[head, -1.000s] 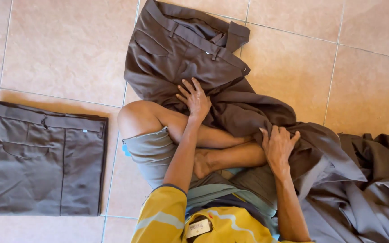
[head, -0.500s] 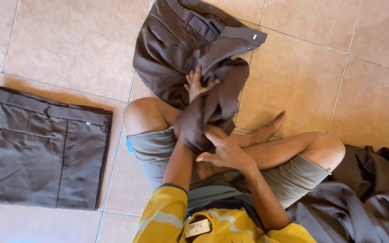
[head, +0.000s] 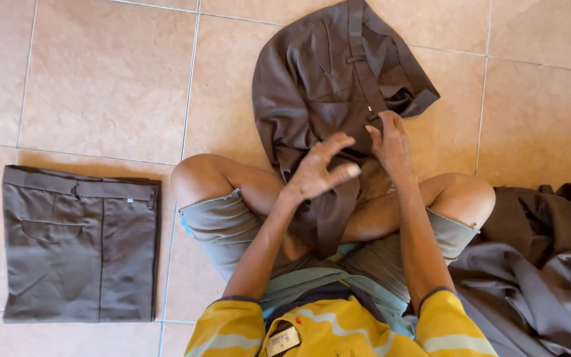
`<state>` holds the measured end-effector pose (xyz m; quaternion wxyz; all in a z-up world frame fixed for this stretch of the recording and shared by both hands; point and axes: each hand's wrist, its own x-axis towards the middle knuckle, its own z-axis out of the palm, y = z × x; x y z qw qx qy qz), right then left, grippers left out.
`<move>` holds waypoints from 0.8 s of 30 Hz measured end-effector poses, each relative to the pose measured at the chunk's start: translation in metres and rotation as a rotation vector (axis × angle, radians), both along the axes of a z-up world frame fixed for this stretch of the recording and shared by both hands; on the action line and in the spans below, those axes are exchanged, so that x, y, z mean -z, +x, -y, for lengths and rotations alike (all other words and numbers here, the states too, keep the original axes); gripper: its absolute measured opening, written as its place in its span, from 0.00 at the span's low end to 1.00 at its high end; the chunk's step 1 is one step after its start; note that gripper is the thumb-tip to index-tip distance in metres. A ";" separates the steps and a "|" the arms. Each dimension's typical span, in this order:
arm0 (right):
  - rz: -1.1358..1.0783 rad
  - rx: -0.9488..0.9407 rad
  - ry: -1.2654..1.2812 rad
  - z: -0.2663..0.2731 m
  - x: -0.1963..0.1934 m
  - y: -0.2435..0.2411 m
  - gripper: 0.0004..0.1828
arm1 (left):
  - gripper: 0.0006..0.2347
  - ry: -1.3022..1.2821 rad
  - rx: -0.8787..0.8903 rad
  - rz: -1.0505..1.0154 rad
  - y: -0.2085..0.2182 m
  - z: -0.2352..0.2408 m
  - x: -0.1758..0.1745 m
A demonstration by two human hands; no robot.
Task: The person sits cross-legged on a tiled floor and folds a pair of brown trousers by hand. They smooth the fabric, fold the legs together, and then fold the garment into a compact rectangular shape, repeating the process for a second pair.
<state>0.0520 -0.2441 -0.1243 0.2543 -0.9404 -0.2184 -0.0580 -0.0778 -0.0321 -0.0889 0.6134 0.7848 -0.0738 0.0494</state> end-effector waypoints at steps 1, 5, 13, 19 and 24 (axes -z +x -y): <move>-0.001 0.008 0.015 -0.002 0.010 0.010 0.22 | 0.29 0.015 0.008 -0.001 -0.010 0.018 0.012; -0.006 0.027 -0.241 -0.002 0.053 0.042 0.33 | 0.27 0.871 0.398 -0.217 -0.038 0.044 0.053; -0.405 0.065 0.045 0.007 0.029 0.008 0.40 | 0.11 1.252 0.092 -0.267 0.027 -0.121 0.083; 0.244 0.229 -0.091 -0.003 0.080 0.022 0.28 | 0.16 1.818 -0.378 -0.703 0.032 -0.224 0.017; -0.299 -0.157 -0.371 -0.027 0.088 0.014 0.30 | 0.27 1.319 -0.201 -0.185 0.056 -0.148 -0.045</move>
